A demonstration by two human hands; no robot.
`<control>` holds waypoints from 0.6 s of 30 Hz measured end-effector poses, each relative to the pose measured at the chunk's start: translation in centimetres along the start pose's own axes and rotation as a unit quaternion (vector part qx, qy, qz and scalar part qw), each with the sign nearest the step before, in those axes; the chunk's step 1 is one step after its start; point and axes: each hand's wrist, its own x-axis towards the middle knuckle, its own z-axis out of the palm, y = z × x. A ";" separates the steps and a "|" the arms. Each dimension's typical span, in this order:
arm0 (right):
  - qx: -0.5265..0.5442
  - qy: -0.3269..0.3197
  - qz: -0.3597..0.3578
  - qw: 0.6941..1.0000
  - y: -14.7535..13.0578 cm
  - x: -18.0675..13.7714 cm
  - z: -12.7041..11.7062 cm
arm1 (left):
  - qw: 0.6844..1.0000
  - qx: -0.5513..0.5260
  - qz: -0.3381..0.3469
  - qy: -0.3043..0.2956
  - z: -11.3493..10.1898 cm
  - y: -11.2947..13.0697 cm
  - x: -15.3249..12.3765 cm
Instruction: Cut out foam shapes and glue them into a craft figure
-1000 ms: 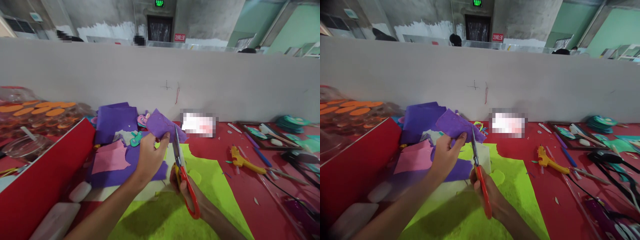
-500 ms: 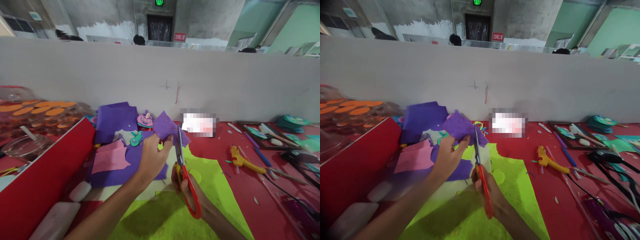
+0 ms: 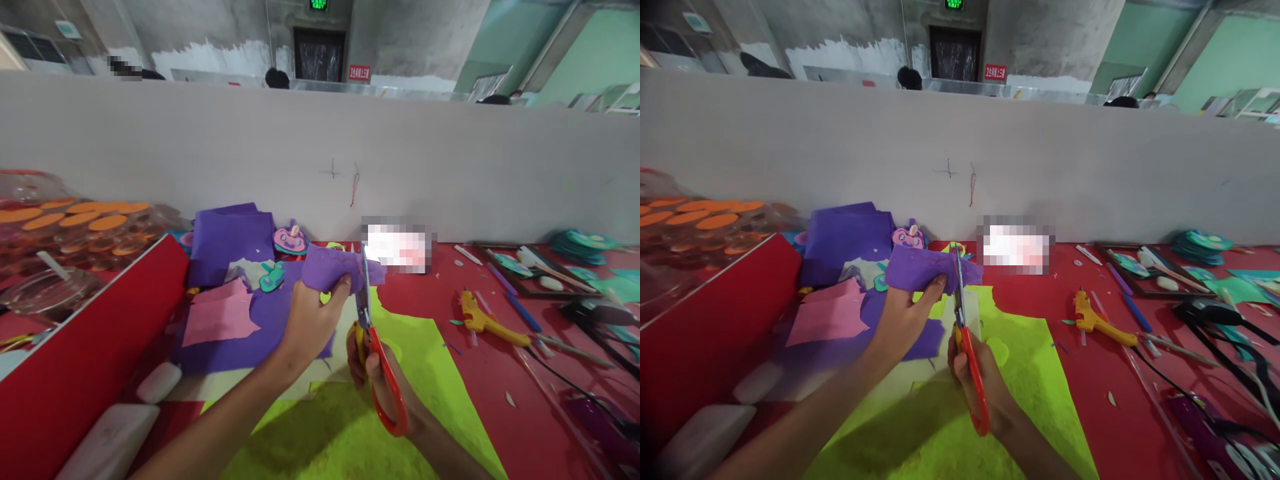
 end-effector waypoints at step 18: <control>-0.007 -0.029 0.002 1.000 0.1 0.1 -0.2 | 0.997 0.058 0.033 -0.048 -1.5 0.1 1.2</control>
